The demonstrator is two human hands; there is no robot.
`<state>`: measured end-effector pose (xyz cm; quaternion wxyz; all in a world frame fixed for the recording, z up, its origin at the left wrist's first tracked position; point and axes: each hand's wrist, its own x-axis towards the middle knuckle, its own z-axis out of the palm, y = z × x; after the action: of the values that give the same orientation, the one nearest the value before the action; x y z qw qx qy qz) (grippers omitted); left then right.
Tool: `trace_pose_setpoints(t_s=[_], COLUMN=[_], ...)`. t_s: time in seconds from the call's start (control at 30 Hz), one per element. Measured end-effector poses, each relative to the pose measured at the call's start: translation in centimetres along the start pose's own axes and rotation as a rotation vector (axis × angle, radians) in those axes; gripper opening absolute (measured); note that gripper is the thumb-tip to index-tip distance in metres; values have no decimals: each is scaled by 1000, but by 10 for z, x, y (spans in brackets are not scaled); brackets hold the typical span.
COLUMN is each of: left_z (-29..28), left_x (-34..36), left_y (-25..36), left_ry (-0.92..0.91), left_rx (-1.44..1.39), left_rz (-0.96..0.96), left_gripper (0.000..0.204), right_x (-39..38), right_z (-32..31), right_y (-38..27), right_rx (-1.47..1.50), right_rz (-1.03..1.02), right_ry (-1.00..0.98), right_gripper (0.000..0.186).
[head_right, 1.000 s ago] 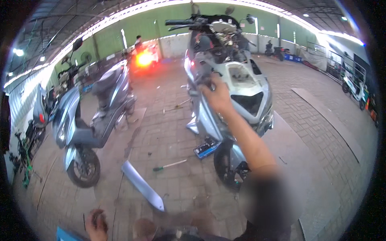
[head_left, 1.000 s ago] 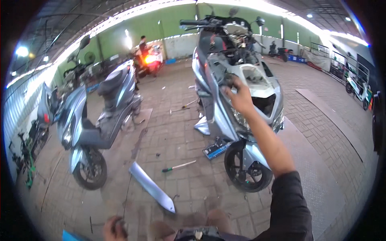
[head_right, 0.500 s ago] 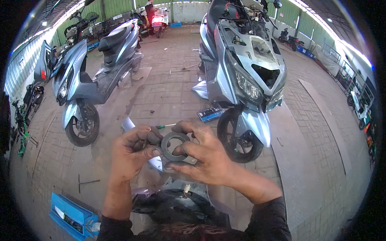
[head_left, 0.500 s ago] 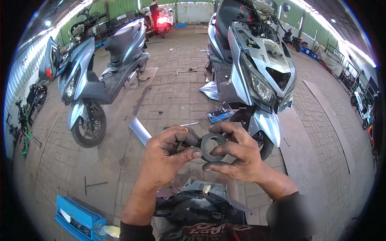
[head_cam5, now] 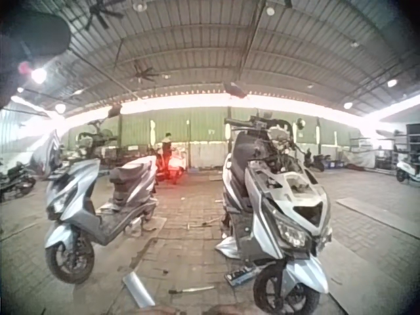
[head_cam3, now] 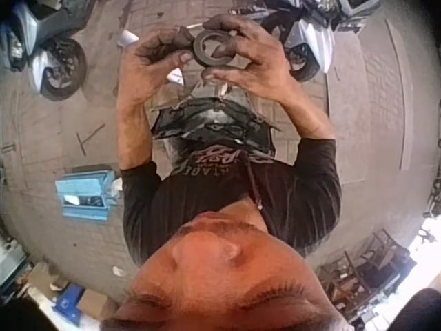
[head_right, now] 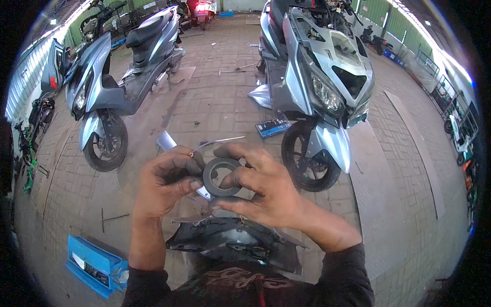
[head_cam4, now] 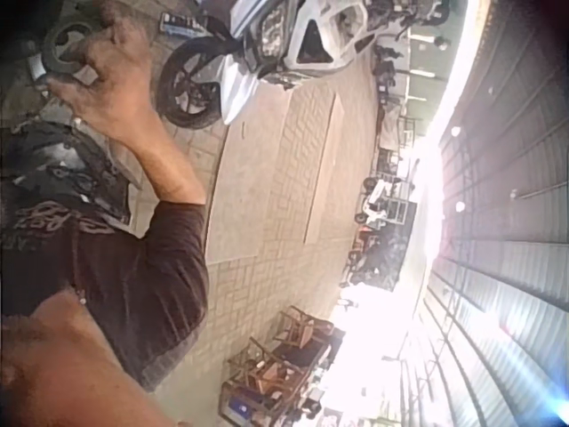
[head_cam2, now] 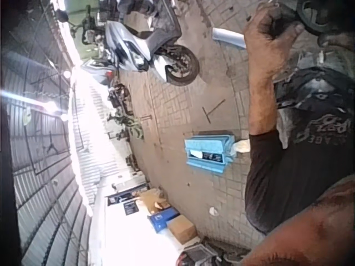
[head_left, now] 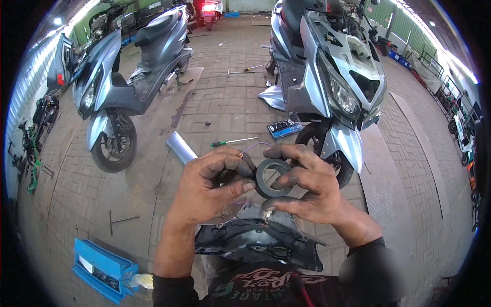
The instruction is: The person tapes electrical wires on a motorcycle fairing component and then uses pliers to strip or crimp a wire before installing the fairing piece onto the front of a motorcycle.
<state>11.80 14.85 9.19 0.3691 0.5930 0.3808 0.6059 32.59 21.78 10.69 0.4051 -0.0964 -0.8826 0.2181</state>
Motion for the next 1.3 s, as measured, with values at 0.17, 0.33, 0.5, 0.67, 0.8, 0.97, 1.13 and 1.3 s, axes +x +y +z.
trace_pose_setpoints(t_s=[0.17, 0.33, 0.5, 0.67, 0.8, 0.97, 1.13, 1.3], left_z=[3, 11, 9, 8, 12, 7, 15, 8], left_x=[0, -5, -15, -12, -10, -10, -7, -6], left_y=[-3, -17, -23, -11, -13, -17, -13, -7], left_ry=[-21, 80, 24, -105, 27, 47, 205, 148], left_rx=[146, 508, 531, 657, 815, 1008, 1036, 1205], left_rz=[-36, 211, 150, 45, 158, 226, 340, 340], left_gripper=[21, 19, 19, 28, 29, 28, 23, 21], right_x=[3, -1, -16, -27, -13, -5, 3, 1], right_z=[5, 25, 42, 57, 71, 83, 85, 82], right_y=[-3, 0, 20, 12, 4, 10, 8, 12], right_rx=[-48, -52, 36, 713, 904, 1008, 987, 949], right_rz=[12, 253, 335, 735, 771, 793, 667, 572], right_ry=[-25, 102, 155, 196, 298, 397, 476, 461], right_gripper=[28, 27, 26, 16, 27, 31, 30, 33])
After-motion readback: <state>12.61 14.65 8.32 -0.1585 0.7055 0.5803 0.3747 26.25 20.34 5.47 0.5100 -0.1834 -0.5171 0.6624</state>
